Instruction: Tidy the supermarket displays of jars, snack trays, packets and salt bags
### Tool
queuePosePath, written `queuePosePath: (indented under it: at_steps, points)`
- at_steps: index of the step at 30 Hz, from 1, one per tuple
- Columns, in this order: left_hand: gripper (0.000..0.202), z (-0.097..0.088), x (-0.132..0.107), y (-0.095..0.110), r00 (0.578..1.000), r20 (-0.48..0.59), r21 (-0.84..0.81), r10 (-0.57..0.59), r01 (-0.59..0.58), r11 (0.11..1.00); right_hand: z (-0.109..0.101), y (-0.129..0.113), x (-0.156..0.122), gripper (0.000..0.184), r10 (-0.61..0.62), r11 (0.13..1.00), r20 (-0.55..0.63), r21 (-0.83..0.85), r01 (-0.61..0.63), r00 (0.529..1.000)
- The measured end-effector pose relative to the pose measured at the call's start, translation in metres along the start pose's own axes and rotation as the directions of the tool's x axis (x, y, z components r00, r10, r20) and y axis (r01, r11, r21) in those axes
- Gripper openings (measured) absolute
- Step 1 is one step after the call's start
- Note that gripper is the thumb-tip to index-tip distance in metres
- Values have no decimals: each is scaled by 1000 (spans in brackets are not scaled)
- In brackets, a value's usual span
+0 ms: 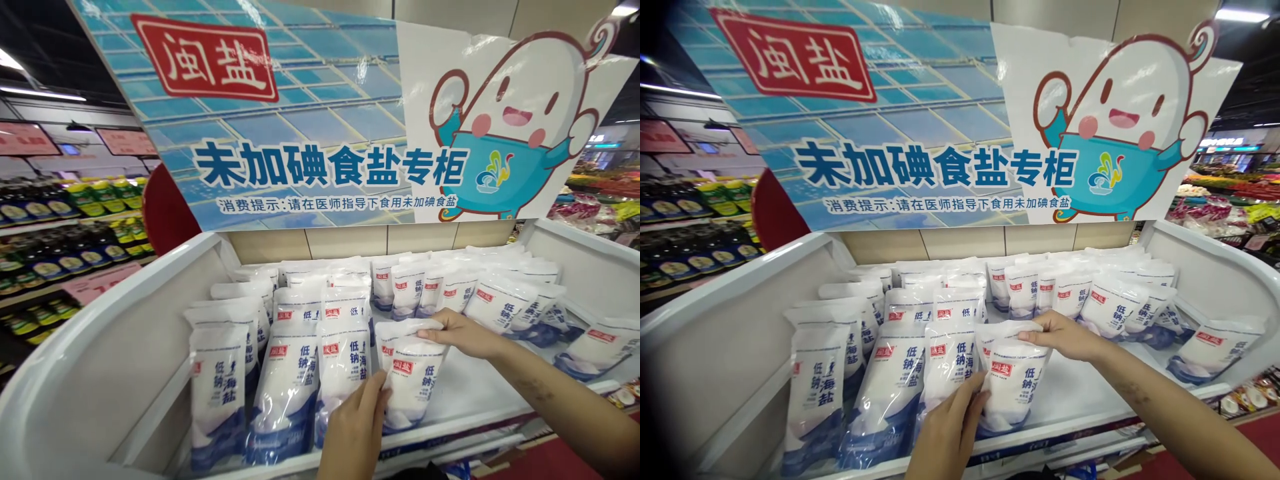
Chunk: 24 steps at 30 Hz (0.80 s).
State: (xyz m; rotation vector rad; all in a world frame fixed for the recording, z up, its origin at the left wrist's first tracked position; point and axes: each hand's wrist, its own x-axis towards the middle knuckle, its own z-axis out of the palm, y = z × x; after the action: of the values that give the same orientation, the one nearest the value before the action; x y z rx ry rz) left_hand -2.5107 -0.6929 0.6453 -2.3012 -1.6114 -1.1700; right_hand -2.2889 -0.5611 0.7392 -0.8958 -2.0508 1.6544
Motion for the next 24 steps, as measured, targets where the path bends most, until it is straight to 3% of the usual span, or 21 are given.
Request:
queuePosePath:
  at_steps: [4,8,11,15,20,22,24]
  points:
    - [19,6,-9,2,994,-107,-66,-22,15,998,-10,-9,-7,52,6,1000,188,-8,-4,982]
    - [17,21,-15,7,957,-265,-155,-118,79,985,-17,-3,-14,60,46,999,145,-6,-46,988]
    - [15,26,-15,12,961,-224,-179,-165,126,976,-18,3,-18,73,27,999,134,42,-33,991]
    - [12,21,-11,18,970,-171,-203,-170,134,970,-14,1,-22,69,-57,998,177,26,53,982]
    - [13,14,1,24,958,-249,-99,-143,122,988,-17,-24,-17,62,-106,974,-96,-212,84,990]
    - [13,14,6,25,959,-240,-73,-154,141,987,-24,-44,-4,50,-220,924,-233,-362,126,947]
    - [16,16,9,24,971,-181,-78,-155,143,987,-35,-65,19,37,-398,805,-354,-578,137,846]
